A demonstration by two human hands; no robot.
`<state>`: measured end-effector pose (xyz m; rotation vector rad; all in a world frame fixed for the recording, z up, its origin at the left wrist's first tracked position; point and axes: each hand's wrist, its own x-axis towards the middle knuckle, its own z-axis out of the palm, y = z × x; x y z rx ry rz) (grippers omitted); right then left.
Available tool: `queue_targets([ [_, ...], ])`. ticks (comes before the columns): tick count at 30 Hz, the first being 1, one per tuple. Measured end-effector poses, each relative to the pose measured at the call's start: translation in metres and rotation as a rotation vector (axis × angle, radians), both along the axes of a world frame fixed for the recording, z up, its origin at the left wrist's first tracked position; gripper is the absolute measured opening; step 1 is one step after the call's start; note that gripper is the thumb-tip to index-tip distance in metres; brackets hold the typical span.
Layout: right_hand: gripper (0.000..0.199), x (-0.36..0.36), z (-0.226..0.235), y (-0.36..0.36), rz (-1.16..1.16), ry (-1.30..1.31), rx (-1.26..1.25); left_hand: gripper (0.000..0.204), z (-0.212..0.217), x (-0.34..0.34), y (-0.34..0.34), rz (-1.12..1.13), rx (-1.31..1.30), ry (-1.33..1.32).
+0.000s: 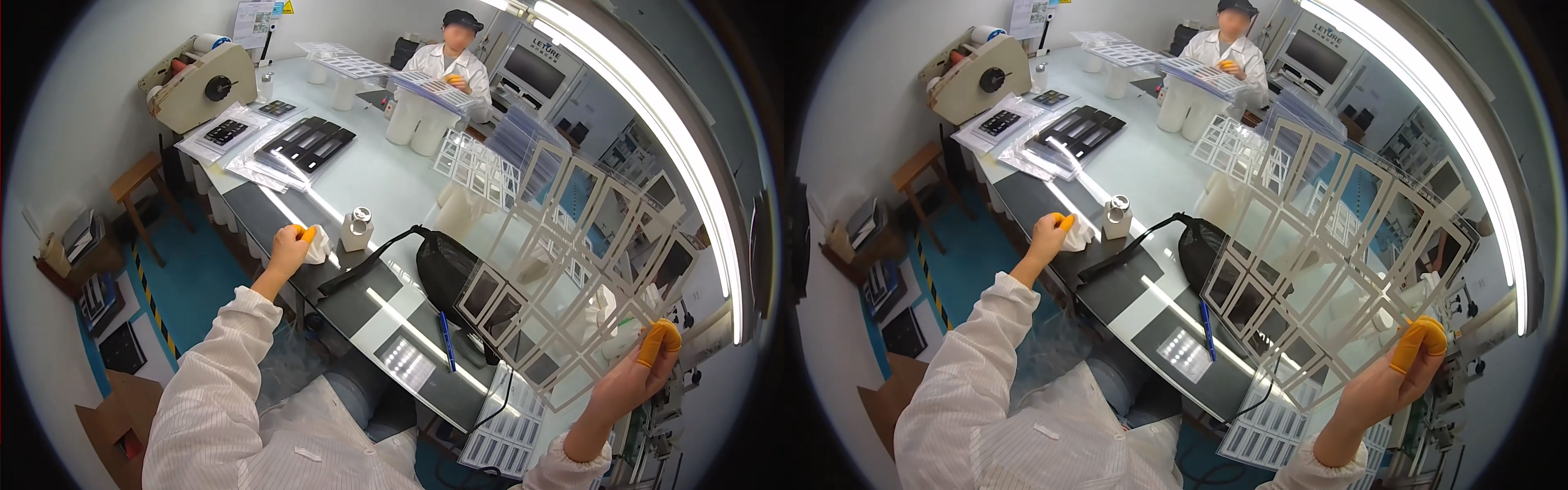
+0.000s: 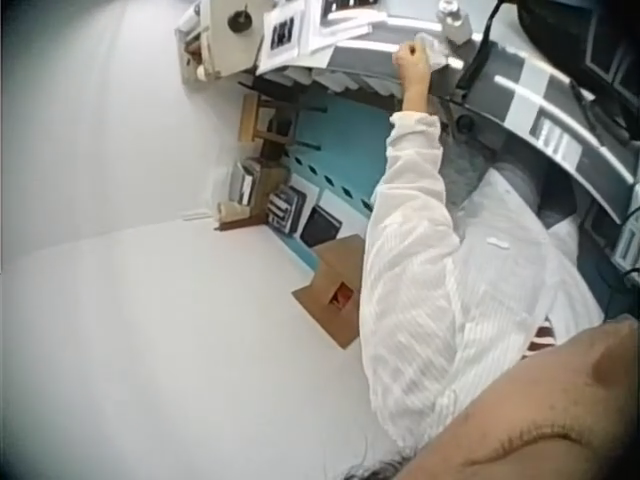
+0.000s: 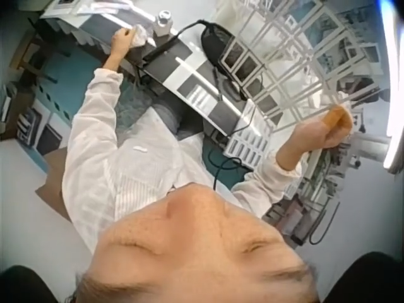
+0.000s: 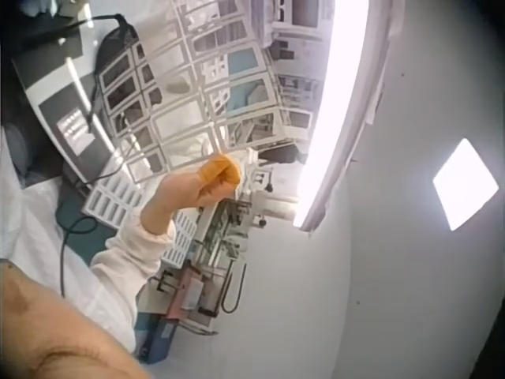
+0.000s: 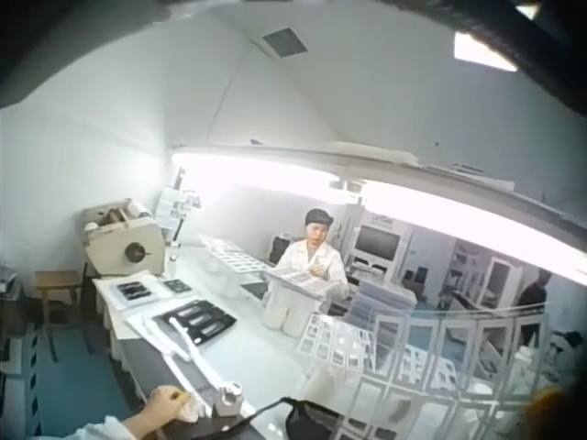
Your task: The recorder is cleaning a white lattice frame by wiping it with a cloth while wearing finger cots.
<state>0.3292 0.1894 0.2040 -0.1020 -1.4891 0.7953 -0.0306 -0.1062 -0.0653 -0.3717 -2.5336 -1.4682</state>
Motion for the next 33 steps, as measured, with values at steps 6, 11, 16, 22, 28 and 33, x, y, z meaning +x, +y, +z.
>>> queue_targets([
  [6, 0.019, 0.005, -0.001, 0.006, -0.003, 0.002, 0.011, 0.025, 0.078, 0.027, 0.02, -0.446, 0.695, -0.809],
  [11, 0.018, -0.003, 0.004, -0.001, 0.003, 0.011, -0.003, 0.023, 0.069, 0.059, 0.044, -0.625, 0.56, -0.939],
  [16, 0.017, 0.001, 0.009, -0.006, -0.021, 0.002, 0.031, 0.02, 0.043, 0.083, 0.078, -0.693, 0.027, -0.369],
  [22, 0.016, 0.005, 0.007, -0.006, -0.027, 0.025, 0.017, 0.021, 0.001, 0.1, 0.091, -0.37, -0.037, 0.003],
  [28, 0.016, 0.009, 0.001, -0.001, -0.007, 0.012, 0.012, 0.022, 0.006, 0.132, 0.08, -0.224, -0.405, -0.061],
  [33, 0.016, 0.01, -0.002, 0.003, 0.03, 0.006, 0.014, 0.02, 0.004, 0.13, 0.086, -0.296, -0.441, -0.011],
])
